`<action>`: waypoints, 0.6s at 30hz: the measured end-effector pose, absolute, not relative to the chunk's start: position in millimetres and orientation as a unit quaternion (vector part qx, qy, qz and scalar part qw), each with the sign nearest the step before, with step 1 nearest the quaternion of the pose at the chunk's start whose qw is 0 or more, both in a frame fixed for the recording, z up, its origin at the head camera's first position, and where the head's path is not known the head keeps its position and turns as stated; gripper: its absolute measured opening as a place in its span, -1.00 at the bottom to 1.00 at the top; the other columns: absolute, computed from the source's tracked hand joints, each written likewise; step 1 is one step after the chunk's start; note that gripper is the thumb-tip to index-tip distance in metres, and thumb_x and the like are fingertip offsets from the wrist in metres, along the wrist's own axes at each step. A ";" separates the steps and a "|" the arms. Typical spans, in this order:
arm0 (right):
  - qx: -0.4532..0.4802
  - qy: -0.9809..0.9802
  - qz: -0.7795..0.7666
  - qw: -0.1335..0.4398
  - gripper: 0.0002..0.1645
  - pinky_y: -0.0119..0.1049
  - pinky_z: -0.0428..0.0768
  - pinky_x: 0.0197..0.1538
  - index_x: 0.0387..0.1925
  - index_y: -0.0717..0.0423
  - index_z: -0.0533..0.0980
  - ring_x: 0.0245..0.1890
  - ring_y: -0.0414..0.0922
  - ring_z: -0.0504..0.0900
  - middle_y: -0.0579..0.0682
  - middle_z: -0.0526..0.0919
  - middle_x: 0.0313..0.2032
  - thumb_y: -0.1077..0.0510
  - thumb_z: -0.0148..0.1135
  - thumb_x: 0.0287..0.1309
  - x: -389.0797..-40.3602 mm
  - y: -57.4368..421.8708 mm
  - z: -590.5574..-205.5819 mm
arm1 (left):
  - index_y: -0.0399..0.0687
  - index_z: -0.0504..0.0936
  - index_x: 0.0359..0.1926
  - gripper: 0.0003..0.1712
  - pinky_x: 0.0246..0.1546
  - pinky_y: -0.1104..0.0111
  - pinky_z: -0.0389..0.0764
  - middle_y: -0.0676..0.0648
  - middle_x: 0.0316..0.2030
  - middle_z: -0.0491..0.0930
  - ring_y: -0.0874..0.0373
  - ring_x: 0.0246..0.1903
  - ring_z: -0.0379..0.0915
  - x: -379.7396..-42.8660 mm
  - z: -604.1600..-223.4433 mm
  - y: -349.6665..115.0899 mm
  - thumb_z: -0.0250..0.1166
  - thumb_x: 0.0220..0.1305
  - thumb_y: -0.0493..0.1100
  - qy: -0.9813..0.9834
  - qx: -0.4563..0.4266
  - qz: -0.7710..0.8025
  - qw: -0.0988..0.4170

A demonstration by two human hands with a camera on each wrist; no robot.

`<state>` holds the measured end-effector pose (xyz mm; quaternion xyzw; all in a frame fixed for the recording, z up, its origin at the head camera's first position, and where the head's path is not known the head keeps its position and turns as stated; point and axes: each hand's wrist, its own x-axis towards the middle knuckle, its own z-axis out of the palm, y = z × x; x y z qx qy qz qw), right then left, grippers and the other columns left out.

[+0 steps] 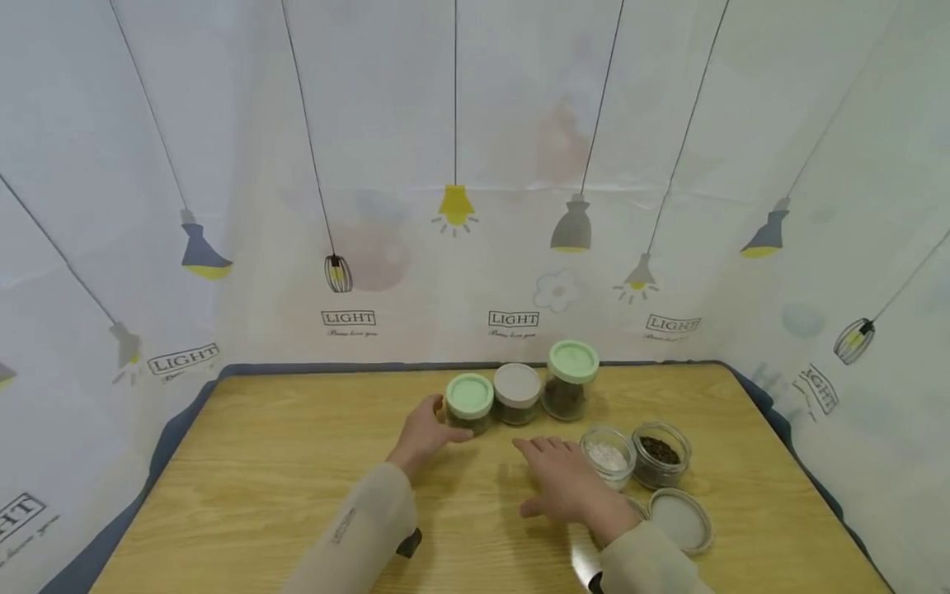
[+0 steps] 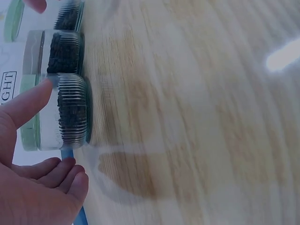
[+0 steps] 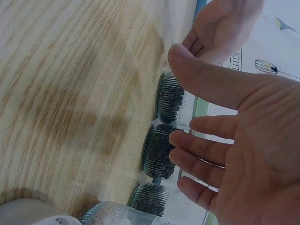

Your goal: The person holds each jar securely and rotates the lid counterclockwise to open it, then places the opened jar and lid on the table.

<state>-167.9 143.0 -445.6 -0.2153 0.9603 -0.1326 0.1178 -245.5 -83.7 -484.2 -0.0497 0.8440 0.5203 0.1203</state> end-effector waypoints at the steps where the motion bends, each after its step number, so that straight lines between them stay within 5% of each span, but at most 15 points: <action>1: -0.215 0.960 -0.136 0.119 0.05 0.19 0.27 0.34 0.38 0.12 0.27 0.31 0.17 0.36 0.15 0.43 0.29 -0.16 0.51 -0.09 -168.0 143.4 -445.6 | -0.20 0.20 0.43 0.05 0.38 -0.10 0.21 -0.25 0.42 0.23 -0.23 0.41 0.13 -247.6 -484.6 -81.0 0.56 -0.04 -0.16 0.840 -0.053 0.528 0.116; 18: -0.227 0.958 -0.137 0.112 0.05 0.18 0.30 0.31 0.37 0.14 0.27 0.29 0.17 0.37 0.15 0.45 0.25 -0.17 0.50 -0.08 -171.0 142.5 -445.8 | -0.16 0.31 0.34 0.05 0.38 0.00 0.26 -0.19 0.25 0.46 -0.12 0.29 0.34 -261.0 -499.7 -65.4 0.64 -0.21 -0.16 0.846 -0.048 0.529 0.045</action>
